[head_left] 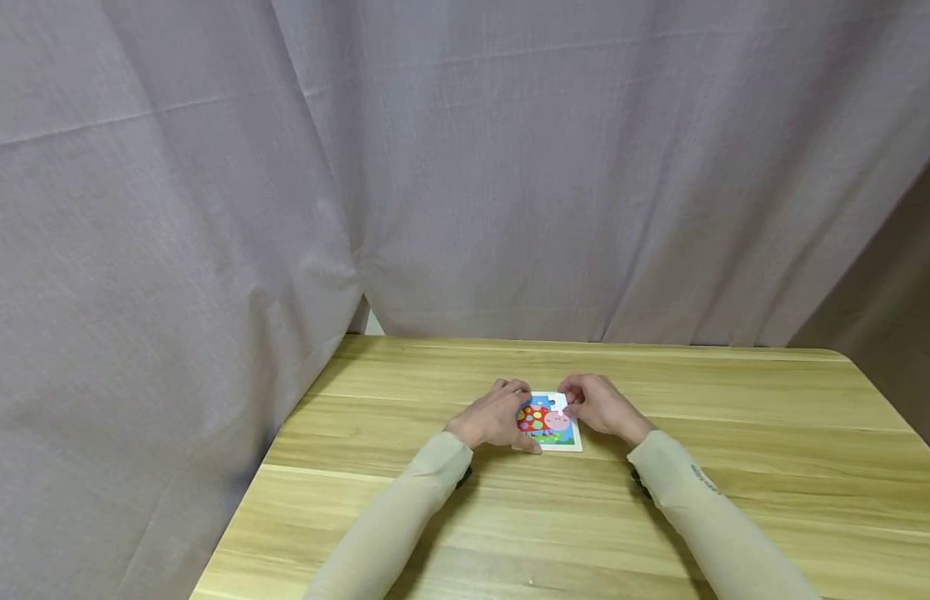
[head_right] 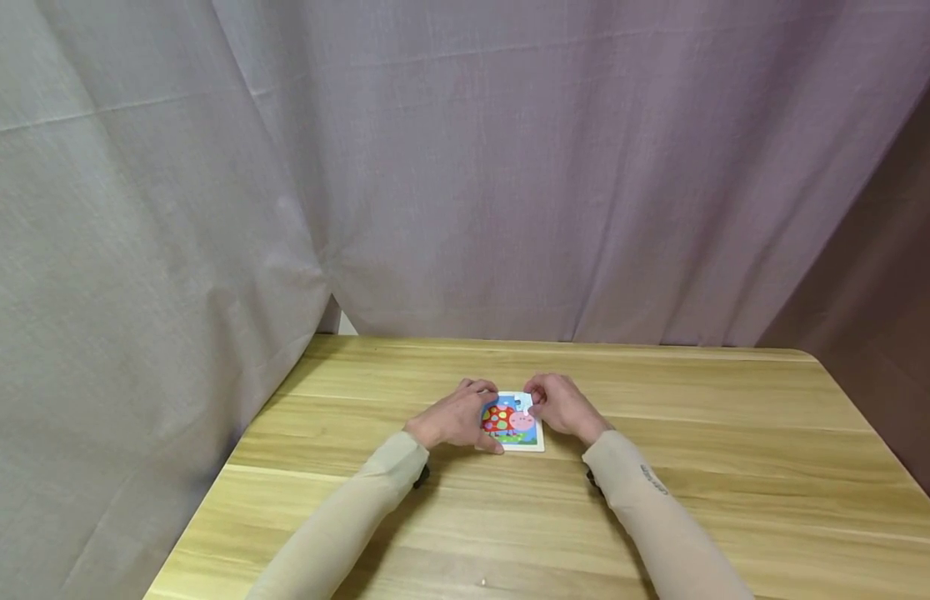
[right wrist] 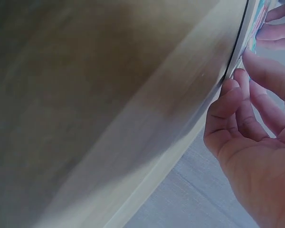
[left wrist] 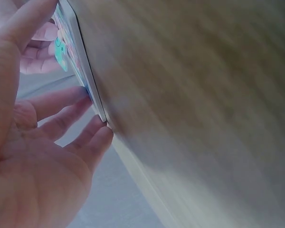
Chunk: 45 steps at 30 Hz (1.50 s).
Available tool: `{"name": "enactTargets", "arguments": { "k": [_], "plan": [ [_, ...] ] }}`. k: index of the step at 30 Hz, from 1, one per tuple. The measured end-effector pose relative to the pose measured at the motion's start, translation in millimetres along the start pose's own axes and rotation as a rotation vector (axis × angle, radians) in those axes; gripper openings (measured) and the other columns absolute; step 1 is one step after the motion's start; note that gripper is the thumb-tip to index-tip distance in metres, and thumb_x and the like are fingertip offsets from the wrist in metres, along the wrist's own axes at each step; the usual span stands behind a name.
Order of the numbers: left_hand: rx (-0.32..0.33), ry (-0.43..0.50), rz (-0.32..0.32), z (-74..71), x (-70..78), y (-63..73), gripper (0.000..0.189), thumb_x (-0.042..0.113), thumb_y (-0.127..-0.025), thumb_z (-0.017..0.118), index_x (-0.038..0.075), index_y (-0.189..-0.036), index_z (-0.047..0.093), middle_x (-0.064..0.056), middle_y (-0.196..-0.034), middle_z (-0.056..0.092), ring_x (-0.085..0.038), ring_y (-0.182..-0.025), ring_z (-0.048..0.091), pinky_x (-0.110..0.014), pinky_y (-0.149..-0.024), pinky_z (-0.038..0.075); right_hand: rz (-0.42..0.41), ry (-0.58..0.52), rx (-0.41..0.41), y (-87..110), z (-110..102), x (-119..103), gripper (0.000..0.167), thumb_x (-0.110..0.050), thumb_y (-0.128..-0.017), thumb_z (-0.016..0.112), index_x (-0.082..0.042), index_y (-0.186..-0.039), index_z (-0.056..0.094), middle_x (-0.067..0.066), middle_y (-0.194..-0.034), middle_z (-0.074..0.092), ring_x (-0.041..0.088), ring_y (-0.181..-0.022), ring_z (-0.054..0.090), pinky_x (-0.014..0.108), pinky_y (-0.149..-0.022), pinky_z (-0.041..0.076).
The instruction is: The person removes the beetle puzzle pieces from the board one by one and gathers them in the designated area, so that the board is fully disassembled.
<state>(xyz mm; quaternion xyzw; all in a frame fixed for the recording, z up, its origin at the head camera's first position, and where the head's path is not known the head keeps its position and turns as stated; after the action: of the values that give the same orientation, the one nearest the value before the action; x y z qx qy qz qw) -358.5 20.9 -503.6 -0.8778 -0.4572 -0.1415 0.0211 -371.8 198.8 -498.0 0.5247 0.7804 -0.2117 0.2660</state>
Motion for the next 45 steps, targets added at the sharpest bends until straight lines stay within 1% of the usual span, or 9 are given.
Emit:
{"name": "enactTargets", "arguments": {
  "k": [6, 11, 17, 22, 26, 33, 36, 41, 45],
  "plan": [
    [-0.012, 0.0, -0.004, -0.2, 1.0, 0.9, 0.091, 0.057, -0.084, 0.092, 0.011, -0.156, 0.059, 0.001, -0.169, 0.049, -0.02, -0.148, 0.048, -0.03, -0.124, 0.047, -0.001, 0.009, 0.009, 5.4, -4, 2, 0.027, 0.004, -0.094, 0.075, 0.011, -0.12, 0.074, 0.01, -0.093, 0.073, 0.016, -0.087, 0.064, 0.025, -0.078, 0.053],
    [-0.007, 0.001, -0.004, -0.9, 0.9, 0.5, 0.093, 0.057, -0.083, 0.093, 0.01, -0.156, 0.058, 0.001, -0.169, 0.05, -0.02, -0.148, 0.048, -0.029, -0.124, 0.047, 0.009, 0.016, 0.022, 11.6, -10, 7, 0.028, 0.001, -0.098, 0.074, 0.012, -0.123, 0.073, 0.011, -0.097, 0.074, 0.017, -0.09, 0.065, 0.027, -0.08, 0.055],
    [-0.007, 0.008, 0.0, -2.2, 1.0, 1.0, 0.094, 0.056, -0.083, 0.093, 0.01, -0.157, 0.058, 0.0, -0.169, 0.049, -0.021, -0.149, 0.048, -0.03, -0.124, 0.046, -0.002, 0.033, 0.048, 19.9, -19, 15, 0.026, 0.0, -0.099, 0.073, 0.01, -0.123, 0.073, 0.011, -0.098, 0.074, 0.017, -0.092, 0.064, 0.03, -0.082, 0.054],
    [-0.001, 0.003, 0.002, -2.2, 1.6, 2.4, 0.094, 0.054, -0.083, 0.094, 0.009, -0.157, 0.058, 0.0, -0.17, 0.049, -0.022, -0.152, 0.046, -0.031, -0.126, 0.046, -0.005, 0.043, 0.079, 28.6, -29, 22, 0.024, -0.001, -0.099, 0.073, 0.009, -0.121, 0.074, 0.009, -0.097, 0.073, 0.016, -0.092, 0.064, 0.03, -0.083, 0.054],
    [0.003, 0.0, -0.004, -0.4, 1.1, 1.5, 0.094, 0.054, -0.082, 0.094, 0.01, -0.157, 0.059, 0.001, -0.17, 0.049, -0.022, -0.152, 0.047, -0.03, -0.125, 0.046, 0.005, 0.047, 0.104, 35.8, -38, 29, 0.025, -0.001, -0.099, 0.073, 0.01, -0.121, 0.073, 0.012, -0.099, 0.075, 0.019, -0.094, 0.067, 0.03, -0.082, 0.055],
    [0.001, -0.007, -0.005, -0.3, 0.8, 0.5, 0.094, 0.056, -0.082, 0.094, 0.011, -0.157, 0.059, 0.002, -0.17, 0.049, -0.021, -0.152, 0.047, -0.029, -0.125, 0.046, 0.043, 0.068, 0.113, 47.4, -52, 42, 0.031, -0.003, -0.102, 0.071, 0.013, -0.129, 0.07, 0.017, -0.106, 0.076, 0.027, -0.099, 0.07, 0.039, -0.088, 0.059],
    [0.003, -0.001, -0.004, -0.8, 0.2, 0.5, 0.094, 0.055, -0.082, 0.094, 0.01, -0.157, 0.059, 0.001, -0.17, 0.049, -0.021, -0.152, 0.047, -0.029, -0.126, 0.045, 0.047, 0.079, 0.128, 51.8, -57, 48, 0.032, -0.003, -0.101, 0.071, 0.013, -0.128, 0.07, 0.017, -0.105, 0.076, 0.026, -0.098, 0.07, 0.04, -0.087, 0.059],
    [0.003, 0.004, -0.006, -0.7, 0.2, 0.4, 0.094, 0.055, -0.082, 0.094, 0.01, -0.156, 0.059, 0.001, -0.169, 0.049, -0.021, -0.152, 0.047, -0.03, -0.126, 0.046, 0.055, 0.093, 0.15, 58.6, -63, 57, 0.031, -0.003, -0.099, 0.073, 0.013, -0.126, 0.071, 0.017, -0.103, 0.077, 0.024, -0.096, 0.069, 0.035, -0.085, 0.057],
    [0.002, 0.008, -0.011, 0.3, 0.4, 0.1, 0.093, 0.054, -0.082, 0.095, 0.011, -0.156, 0.06, 0.002, -0.169, 0.05, -0.021, -0.151, 0.047, -0.03, -0.125, 0.046, 0.072, 0.098, 0.142, 62.7, -69, 65, 0.031, -0.003, -0.099, 0.073, 0.013, -0.126, 0.071, 0.017, -0.104, 0.076, 0.023, -0.097, 0.068, 0.031, -0.083, 0.055]
  ]
}}
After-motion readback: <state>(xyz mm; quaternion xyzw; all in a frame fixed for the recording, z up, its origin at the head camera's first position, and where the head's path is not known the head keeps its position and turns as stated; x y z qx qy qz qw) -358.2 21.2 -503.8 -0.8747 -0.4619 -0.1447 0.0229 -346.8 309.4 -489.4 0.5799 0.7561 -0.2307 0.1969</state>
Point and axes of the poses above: each hand's wrist, its own y-axis away from the middle knuckle, its own z-axis out of the palm, x = y × z, the point moved 6 cm from there along -y, towards the middle knuckle
